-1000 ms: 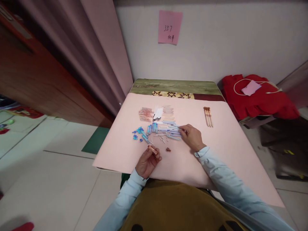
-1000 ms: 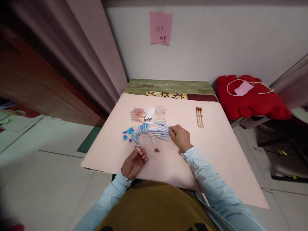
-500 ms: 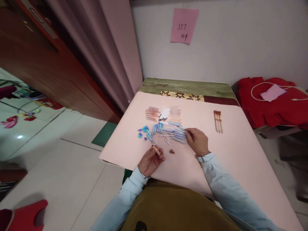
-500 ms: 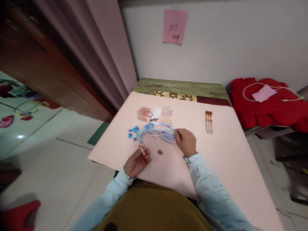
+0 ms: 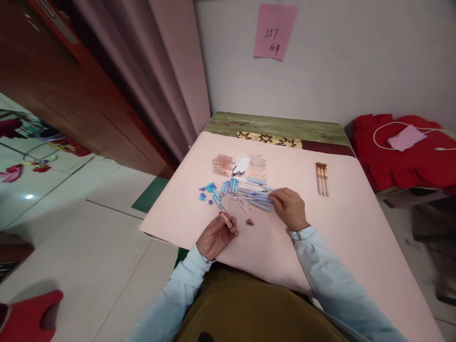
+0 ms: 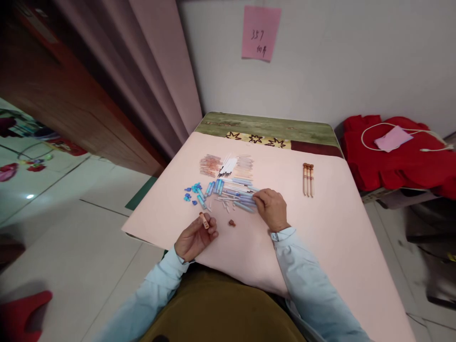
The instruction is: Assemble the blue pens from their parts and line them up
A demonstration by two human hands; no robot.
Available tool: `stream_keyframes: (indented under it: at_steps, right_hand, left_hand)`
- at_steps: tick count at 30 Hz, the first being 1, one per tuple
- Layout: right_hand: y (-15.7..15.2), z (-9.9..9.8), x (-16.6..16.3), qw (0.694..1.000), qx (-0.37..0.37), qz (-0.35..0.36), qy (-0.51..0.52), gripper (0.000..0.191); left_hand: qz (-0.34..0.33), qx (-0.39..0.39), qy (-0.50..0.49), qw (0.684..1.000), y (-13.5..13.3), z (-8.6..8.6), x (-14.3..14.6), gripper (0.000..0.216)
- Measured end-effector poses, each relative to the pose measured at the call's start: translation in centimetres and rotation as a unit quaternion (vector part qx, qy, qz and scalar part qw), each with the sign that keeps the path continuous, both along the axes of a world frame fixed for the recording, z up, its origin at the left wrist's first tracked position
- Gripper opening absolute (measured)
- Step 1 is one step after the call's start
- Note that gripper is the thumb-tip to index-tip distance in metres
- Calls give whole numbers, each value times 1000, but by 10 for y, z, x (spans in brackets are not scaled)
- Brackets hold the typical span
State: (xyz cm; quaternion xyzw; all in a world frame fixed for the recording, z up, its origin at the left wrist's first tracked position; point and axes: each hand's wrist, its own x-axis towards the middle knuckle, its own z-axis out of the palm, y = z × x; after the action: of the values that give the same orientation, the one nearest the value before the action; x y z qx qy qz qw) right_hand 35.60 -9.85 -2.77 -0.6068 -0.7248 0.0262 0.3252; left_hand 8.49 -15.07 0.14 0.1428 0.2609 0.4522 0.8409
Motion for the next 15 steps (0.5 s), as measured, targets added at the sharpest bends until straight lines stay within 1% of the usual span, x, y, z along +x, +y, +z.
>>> stream_keyframes:
  at_steps: [4, 7, 9, 11, 13, 15]
  right_hand:
    - [-1, 5, 1, 1000, -9, 13, -17, 21]
    - [-3, 8, 2, 1000, -5, 10, -8, 19]
    - [-4, 10, 4, 1000, 3, -13, 13, 20]
    - [-4, 10, 7, 998, 7, -56, 38, 22]
    - [-3, 9, 12, 994, 2, -96, 55, 25]
    - [-1, 7, 17, 991, -10, -118, 62, 26]
  left_hand:
    - [5, 8, 6, 1000, 0, 1, 1, 18]
    - [6, 16, 4, 1000, -1, 1, 2, 17]
    - [8, 20, 5, 1000, -2, 1, 2, 16]
    - [14, 22, 6, 1000, -2, 1, 2, 16]
    - [21, 21, 5, 1000, -3, 1, 2, 17]
    - [29, 18, 2, 999, -3, 0, 2, 16]
